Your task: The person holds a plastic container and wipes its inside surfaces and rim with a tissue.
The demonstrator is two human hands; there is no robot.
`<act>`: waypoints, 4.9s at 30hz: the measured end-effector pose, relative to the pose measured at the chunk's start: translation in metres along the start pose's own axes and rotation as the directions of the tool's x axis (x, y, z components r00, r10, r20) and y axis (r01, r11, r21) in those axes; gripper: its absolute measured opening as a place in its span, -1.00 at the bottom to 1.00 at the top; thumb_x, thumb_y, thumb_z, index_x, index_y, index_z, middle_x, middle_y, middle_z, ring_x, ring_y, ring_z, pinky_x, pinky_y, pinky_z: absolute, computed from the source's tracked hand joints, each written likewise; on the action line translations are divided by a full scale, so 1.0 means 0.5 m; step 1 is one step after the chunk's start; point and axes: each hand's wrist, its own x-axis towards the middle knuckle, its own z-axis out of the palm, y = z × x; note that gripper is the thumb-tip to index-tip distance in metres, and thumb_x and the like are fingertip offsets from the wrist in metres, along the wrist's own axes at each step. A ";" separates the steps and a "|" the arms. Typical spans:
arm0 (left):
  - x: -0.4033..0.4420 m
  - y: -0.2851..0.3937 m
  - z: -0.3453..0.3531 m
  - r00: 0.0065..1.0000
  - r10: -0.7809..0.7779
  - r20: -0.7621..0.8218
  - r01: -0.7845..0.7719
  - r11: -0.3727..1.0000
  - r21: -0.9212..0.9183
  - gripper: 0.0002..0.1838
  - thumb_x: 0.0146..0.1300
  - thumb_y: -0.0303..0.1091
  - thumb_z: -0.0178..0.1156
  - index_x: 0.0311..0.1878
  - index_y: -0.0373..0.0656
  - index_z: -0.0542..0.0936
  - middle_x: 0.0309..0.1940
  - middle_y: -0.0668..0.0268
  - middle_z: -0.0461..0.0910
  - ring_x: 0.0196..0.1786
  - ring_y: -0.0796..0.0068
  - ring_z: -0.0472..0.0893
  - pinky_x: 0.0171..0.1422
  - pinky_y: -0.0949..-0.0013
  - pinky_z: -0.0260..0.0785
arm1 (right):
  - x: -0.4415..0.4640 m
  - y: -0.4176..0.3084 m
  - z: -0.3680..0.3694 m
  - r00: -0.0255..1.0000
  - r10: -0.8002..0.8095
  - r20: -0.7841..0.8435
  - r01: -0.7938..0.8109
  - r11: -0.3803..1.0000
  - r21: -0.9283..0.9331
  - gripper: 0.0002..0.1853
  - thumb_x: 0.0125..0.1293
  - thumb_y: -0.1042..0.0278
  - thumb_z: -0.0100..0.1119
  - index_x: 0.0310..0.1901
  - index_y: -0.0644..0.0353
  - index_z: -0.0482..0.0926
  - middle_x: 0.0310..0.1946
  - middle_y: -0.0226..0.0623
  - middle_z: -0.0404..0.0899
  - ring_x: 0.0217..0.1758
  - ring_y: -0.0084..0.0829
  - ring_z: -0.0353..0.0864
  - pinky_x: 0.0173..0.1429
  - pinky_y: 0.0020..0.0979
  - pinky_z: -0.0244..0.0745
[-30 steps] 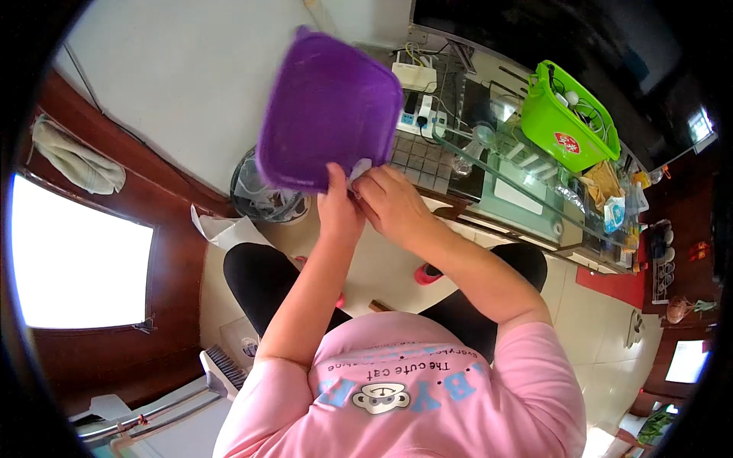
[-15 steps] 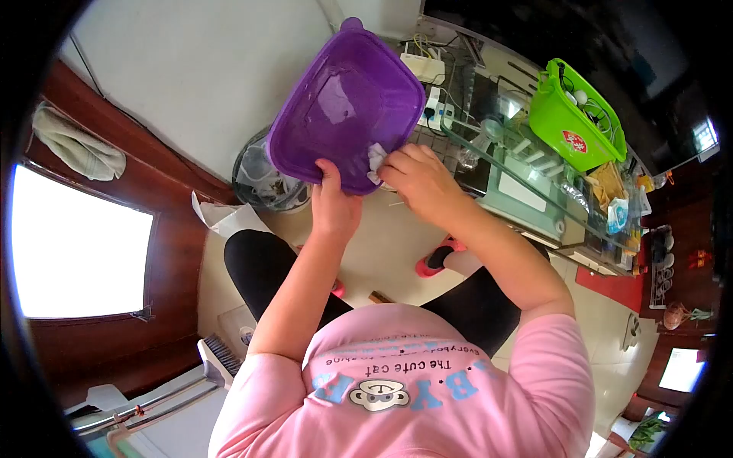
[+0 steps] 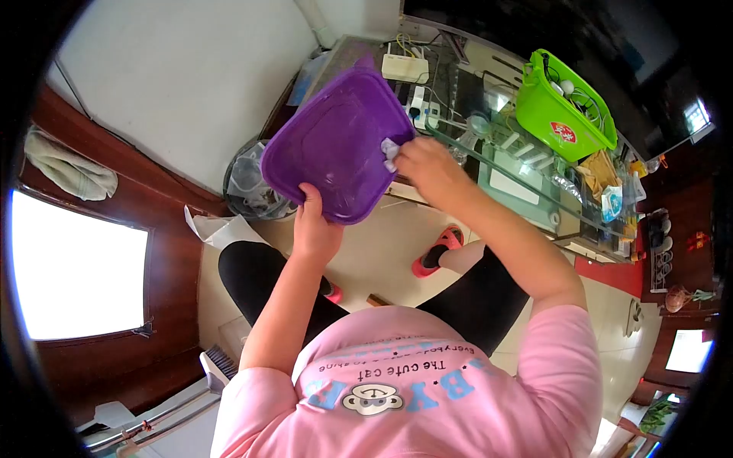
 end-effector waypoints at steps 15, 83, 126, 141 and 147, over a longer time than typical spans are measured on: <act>0.016 -0.013 -0.072 0.957 -0.265 -0.118 0.261 0.964 -0.046 -0.42 0.47 0.02 -0.11 0.35 -0.21 0.24 0.30 0.21 0.37 0.30 0.19 0.41 0.39 0.06 0.26 | -0.004 -0.003 0.001 0.747 0.659 -0.091 -0.379 0.534 0.756 -0.95 0.31 0.53 0.16 -0.21 0.24 0.54 -0.38 -0.51 0.49 -0.32 -0.70 0.41 -0.22 -0.59 0.38; 0.032 -0.066 -0.075 0.933 -0.262 0.248 0.184 0.937 0.296 -0.21 0.44 0.20 -0.23 0.46 -0.29 0.03 0.37 0.15 0.22 0.37 0.35 0.29 0.44 0.28 0.16 | 0.051 -0.123 0.159 0.887 0.336 -0.318 -0.133 0.843 0.520 -0.62 0.12 0.69 0.11 0.01 0.26 0.59 -0.24 -0.11 0.53 -0.17 -0.07 0.55 -0.09 -0.28 0.48; 0.028 -0.051 -0.068 0.966 -0.135 0.222 0.035 0.914 0.404 -0.34 0.51 0.02 -0.17 0.47 -0.26 0.07 0.34 0.22 0.25 0.34 0.43 0.26 0.42 0.34 0.10 | 0.068 -0.088 0.114 0.974 0.226 -0.034 -0.202 0.921 0.334 -0.86 0.11 0.52 0.13 -0.27 0.25 0.59 -0.25 -0.13 0.51 -0.09 -0.04 0.51 0.00 -0.16 0.44; 0.031 -0.040 -0.126 0.976 -0.178 0.125 0.125 0.929 0.347 -0.34 0.50 0.07 -0.18 0.45 -0.22 0.10 0.33 0.20 0.29 0.32 0.39 0.34 0.40 0.32 0.18 | 0.110 -0.079 0.151 0.993 0.112 0.036 -0.118 0.929 0.350 -0.86 0.09 0.62 0.16 -0.29 0.26 0.51 -0.33 -0.10 0.56 -0.26 -0.01 0.56 -0.21 -0.18 0.47; 0.057 0.009 -0.145 0.972 -0.217 0.087 0.176 0.925 0.337 -0.31 0.48 0.11 -0.17 0.45 -0.22 0.11 0.33 0.19 0.30 0.33 0.37 0.34 0.40 0.29 0.20 | 0.166 -0.077 0.192 0.944 0.319 -0.078 -0.234 0.820 0.521 -0.93 0.15 0.51 0.10 -0.34 0.22 0.57 -0.34 -0.09 0.57 -0.20 -0.04 0.58 -0.14 -0.13 0.47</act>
